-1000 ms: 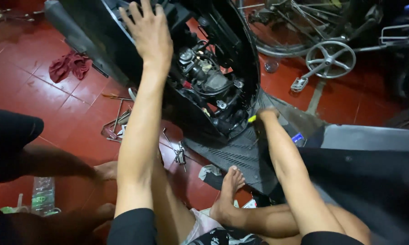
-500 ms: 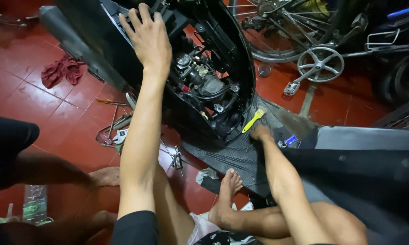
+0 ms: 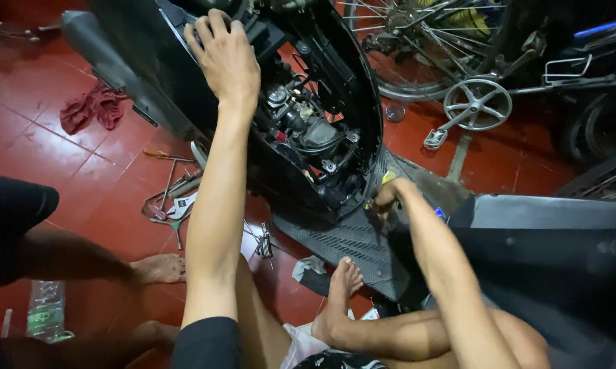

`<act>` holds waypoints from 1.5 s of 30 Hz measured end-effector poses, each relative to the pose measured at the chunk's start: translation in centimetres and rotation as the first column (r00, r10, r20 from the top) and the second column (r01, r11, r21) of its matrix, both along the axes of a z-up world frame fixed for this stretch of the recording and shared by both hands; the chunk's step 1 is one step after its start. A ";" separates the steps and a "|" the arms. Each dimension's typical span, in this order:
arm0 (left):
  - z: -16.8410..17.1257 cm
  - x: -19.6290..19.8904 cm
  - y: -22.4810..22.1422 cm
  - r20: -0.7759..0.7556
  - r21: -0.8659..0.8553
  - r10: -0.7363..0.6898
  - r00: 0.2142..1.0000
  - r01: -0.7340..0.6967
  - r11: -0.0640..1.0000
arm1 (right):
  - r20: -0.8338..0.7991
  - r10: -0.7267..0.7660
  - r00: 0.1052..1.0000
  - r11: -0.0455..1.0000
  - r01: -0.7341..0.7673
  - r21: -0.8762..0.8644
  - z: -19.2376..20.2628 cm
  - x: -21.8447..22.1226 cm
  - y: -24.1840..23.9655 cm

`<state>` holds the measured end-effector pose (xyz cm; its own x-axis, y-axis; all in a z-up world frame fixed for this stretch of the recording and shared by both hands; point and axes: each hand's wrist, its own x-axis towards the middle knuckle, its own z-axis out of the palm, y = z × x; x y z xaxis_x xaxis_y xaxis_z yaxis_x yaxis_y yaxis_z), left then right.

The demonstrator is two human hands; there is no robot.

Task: Cleaning and adjusting internal components of a motorcycle using a brush and small tools.

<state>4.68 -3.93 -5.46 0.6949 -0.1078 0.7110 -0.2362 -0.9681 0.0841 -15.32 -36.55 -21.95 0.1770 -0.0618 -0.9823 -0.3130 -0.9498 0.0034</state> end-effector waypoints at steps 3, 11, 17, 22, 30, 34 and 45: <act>-0.3 0.5 0.1 0.012 -0.029 -0.013 1.000 0.013 0.999 | 0.123 -0.053 0.991 0.999 0.052 0.015 9.0 1.5 2.7; -0.3 1.2 1.2 0.005 -0.114 -0.101 0.995 0.101 0.988 | 0.633 -0.204 0.746 0.841 -0.197 0.504 20.7 6.1 5.0; 0.4 0.7 1.3 0.023 -0.128 -0.136 0.990 0.138 0.982 | 0.036 -0.747 0.664 0.003 -0.051 0.999 16.3 10.7 7.8; 1.1 -0.1 1.5 0.044 -0.125 -0.151 0.988 0.155 0.980 | -0.259 -0.661 0.705 -0.401 -0.039 0.915 14.7 11.9 10.1; 1.0 -0.3 1.3 0.022 -0.134 -0.149 0.989 0.151 0.979 | -0.261 -0.681 0.684 -0.424 -0.079 0.902 14.7 12.9 11.0; 0.9 -0.1 1.3 0.021 -0.137 -0.163 0.986 0.164 0.977 | -0.254 -0.716 0.650 -0.427 -0.121 0.896 14.1 13.1 11.3; 1.0 -0.4 1.3 0.031 -0.127 -0.149 0.988 0.152 0.980 | -0.357 -0.742 0.567 -0.499 -0.112 0.859 15.4 11.8 11.2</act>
